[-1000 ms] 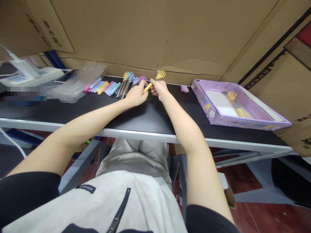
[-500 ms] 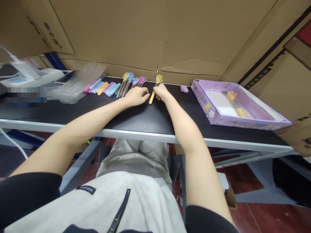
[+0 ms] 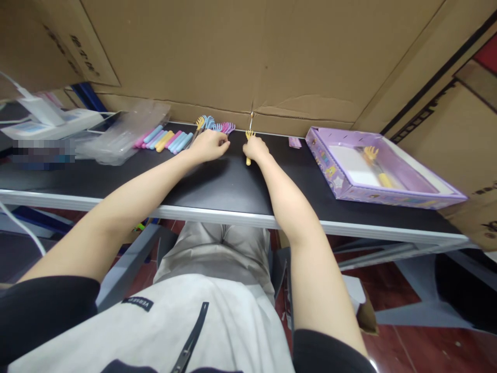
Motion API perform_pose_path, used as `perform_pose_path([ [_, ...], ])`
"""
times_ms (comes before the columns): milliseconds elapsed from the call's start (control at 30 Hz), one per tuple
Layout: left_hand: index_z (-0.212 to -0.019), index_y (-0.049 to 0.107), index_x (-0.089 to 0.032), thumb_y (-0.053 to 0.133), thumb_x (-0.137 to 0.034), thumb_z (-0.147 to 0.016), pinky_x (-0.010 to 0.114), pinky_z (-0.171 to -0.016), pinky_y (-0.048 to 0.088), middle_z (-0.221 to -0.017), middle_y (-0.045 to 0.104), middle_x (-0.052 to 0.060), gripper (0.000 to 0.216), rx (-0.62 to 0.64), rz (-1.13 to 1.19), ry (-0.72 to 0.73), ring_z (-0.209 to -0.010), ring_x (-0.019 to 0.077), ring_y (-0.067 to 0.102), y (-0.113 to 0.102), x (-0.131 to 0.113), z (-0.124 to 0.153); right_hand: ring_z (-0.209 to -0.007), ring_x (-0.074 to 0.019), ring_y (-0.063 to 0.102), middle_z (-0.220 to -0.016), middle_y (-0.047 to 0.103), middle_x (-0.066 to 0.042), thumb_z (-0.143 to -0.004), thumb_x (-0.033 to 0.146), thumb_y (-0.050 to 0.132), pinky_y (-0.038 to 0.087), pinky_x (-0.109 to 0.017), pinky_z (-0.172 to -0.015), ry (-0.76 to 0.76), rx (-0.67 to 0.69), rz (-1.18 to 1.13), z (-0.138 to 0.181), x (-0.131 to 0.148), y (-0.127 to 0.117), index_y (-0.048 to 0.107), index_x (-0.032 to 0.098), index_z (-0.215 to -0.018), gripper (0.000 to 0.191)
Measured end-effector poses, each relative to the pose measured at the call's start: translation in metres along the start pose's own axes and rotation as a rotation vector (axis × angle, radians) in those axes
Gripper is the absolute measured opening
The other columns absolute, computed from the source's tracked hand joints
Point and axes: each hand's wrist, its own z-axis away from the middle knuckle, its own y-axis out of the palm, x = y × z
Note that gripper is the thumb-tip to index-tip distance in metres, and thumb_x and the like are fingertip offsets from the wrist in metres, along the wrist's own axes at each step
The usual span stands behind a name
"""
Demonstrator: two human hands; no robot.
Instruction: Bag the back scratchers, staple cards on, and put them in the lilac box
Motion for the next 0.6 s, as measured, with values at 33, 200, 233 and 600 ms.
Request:
perform_pose_path([
  [33, -0.087, 0.078, -0.019, 0.056, -0.025, -0.091, 0.042, -0.093, 0.052, -0.09, 0.076, 0.013, 0.023, -0.01, -0.004, -0.006, -0.1, 0.0327, 0.07, -0.001, 0.003, -0.002, -0.129, -0.0429, 0.065, -0.121, 0.07, -0.029, -0.089, 0.01, 0.066, 0.047, -0.054, -0.113, 0.002, 0.023, 0.076, 0.003, 0.003, -0.001, 0.068, 0.012, -0.085, 0.005],
  [200, -0.094, 0.078, -0.016, 0.053, -0.024, -0.093, 0.042, -0.097, 0.051, -0.094, 0.075, 0.014, 0.026, -0.019, -0.04, -0.079, -0.106, 0.0324, 0.068, -0.008, 0.018, -0.006, -0.134, -0.0404, 0.062, -0.139, 0.064, -0.029, -0.104, 0.023, 0.05, 0.049, -0.05, -0.112, 0.005, 0.072, 0.352, 0.014, 0.011, -0.011, 0.069, 0.004, -0.129, 0.037],
  [233, -0.096, 0.078, -0.015, 0.052, -0.024, -0.094, 0.041, -0.097, 0.051, -0.096, 0.075, 0.015, 0.027, -0.012, -0.056, -0.104, -0.107, 0.0321, 0.068, -0.01, 0.021, -0.006, -0.134, -0.0396, 0.062, -0.14, 0.064, -0.028, -0.105, 0.025, 0.047, 0.049, -0.049, -0.112, 0.004, 0.075, 0.386, 0.013, 0.01, -0.013, 0.068, 0.004, -0.132, 0.04],
  [600, -0.1, 0.078, -0.017, 0.057, -0.026, -0.093, 0.038, -0.09, 0.051, -0.102, 0.076, 0.015, 0.024, 0.176, -0.145, -0.217, -0.105, 0.0329, 0.069, -0.018, 0.043, -0.008, -0.131, -0.0363, 0.065, -0.138, 0.068, -0.024, -0.101, 0.023, 0.054, 0.052, -0.045, -0.111, -0.055, 0.168, 0.531, 0.0, -0.016, -0.03, 0.072, 0.006, -0.131, 0.039],
])
